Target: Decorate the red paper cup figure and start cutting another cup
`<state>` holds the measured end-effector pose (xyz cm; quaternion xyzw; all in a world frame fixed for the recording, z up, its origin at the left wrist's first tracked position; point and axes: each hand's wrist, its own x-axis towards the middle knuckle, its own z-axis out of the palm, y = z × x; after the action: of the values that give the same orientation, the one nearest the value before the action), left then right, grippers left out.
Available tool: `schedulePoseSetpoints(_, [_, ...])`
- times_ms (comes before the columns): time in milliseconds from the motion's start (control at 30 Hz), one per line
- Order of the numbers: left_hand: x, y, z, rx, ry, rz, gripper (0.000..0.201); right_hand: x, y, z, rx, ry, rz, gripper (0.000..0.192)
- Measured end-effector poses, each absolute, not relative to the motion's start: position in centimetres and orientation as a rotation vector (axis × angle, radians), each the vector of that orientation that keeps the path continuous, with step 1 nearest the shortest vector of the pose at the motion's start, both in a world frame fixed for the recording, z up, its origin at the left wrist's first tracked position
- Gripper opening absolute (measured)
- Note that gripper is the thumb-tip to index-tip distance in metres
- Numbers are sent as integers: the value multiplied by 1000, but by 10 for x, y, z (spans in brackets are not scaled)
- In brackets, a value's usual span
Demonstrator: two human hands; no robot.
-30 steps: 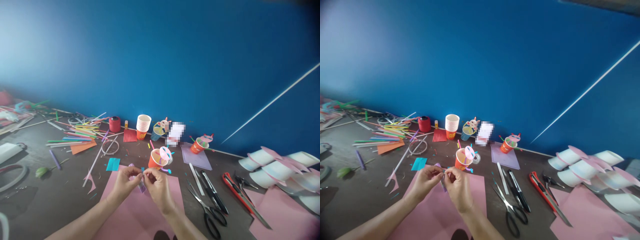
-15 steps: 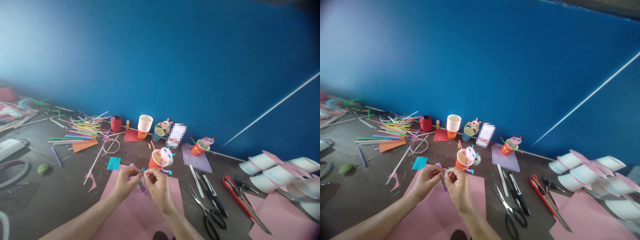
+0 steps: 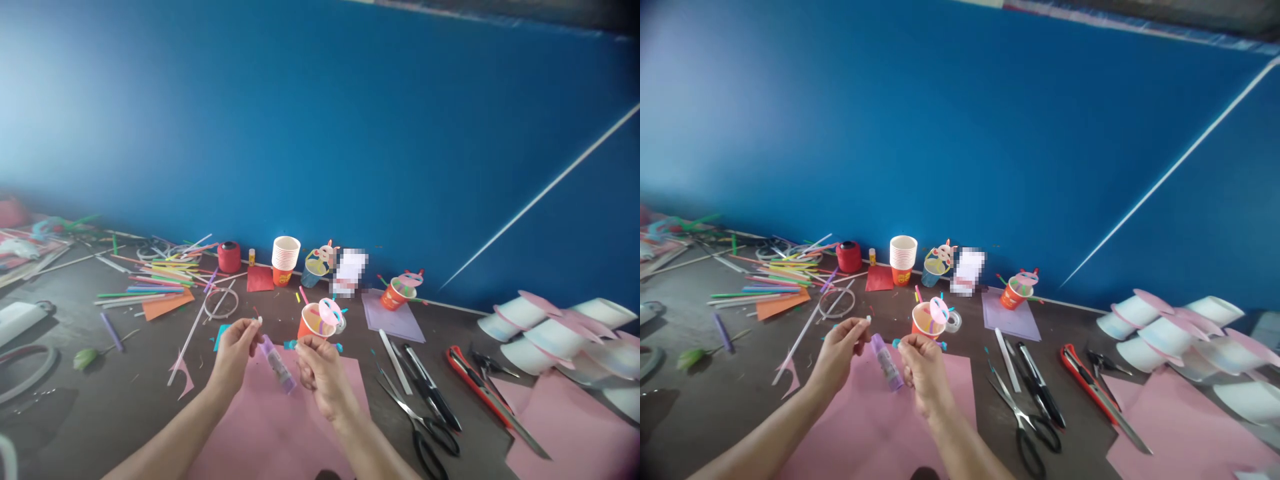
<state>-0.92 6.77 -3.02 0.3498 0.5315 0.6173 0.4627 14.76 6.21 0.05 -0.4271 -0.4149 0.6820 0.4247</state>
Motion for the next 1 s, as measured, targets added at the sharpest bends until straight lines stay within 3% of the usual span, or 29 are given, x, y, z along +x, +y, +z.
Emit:
schedulePoseSetpoints(167, [-17, 76, -38, 687, 1299, 1493, 35, 147, 63, -1, -1074, -1056, 1673, 19])
schedulePoseSetpoints(300, [-8, 68, -32, 789, 1211, 1468, 55, 147, 64, 2, -1103, -1067, 1655, 17])
schedulePoseSetpoints(433, [3, 57, -24, 1045, 1191, 1289, 30, 147, 64, 3, -1085, -1075, 1668, 19])
schedulePoseSetpoints(567, [9, 52, -22, 1135, 1196, 1217, 20, 145, 63, 0, -1073, -1122, 1625, 17])
schedulePoseSetpoints(1000, [13, 51, -26, 1009, 1119, 1200, 21, 149, 62, -4, -1056, -1251, 1576, 9])
